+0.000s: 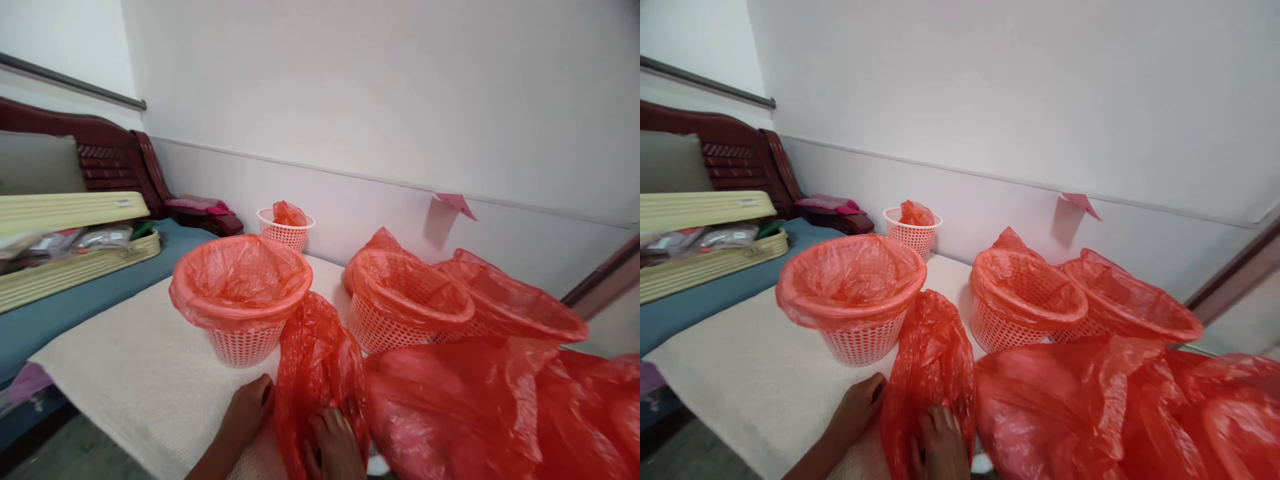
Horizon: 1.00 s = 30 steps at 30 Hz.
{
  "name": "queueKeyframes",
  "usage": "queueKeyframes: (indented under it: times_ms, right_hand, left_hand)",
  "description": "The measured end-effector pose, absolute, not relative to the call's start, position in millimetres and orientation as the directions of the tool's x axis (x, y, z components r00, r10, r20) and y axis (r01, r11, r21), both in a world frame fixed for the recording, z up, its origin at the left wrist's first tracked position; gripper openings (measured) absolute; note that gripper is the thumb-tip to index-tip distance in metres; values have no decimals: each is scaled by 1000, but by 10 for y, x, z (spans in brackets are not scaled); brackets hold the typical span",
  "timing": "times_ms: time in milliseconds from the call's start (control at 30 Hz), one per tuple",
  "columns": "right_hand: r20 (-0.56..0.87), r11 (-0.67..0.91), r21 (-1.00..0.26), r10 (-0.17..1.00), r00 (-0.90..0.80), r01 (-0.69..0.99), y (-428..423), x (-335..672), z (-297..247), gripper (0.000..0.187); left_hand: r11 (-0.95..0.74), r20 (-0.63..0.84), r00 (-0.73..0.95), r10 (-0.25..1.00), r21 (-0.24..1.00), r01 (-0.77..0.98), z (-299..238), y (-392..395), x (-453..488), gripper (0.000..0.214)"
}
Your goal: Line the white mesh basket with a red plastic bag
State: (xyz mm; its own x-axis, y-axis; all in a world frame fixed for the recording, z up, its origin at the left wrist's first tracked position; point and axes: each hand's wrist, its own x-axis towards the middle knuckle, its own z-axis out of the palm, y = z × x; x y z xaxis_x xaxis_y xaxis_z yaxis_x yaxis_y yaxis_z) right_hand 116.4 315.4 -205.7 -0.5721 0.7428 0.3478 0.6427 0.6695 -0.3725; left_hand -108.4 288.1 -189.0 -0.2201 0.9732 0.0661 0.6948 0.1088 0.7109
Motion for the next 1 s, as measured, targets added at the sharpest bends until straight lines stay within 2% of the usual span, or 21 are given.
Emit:
queueKeyframes:
  times_ms: [100, 333, 1000]
  right_hand:
    - [428, 725, -367, 688, -586, 583, 3197, 1202, -2162, 27]
    - [467, 743, -338, 666, -582, 578, 3233, 1213, -2196, 25]
    - [469, 754, -325, 653, -594, 571, 3246, 1223, -2229, 19]
  left_hand:
    - [111, 71, -227, 971, 711, 694, -1918, 2883, -1082, 23]
    - [91, 91, -219, 972, 708, 700, -1957, 2873, -1082, 23]
    - [88, 95, -228, 969, 730, 678, -2019, 2901, -1084, 25]
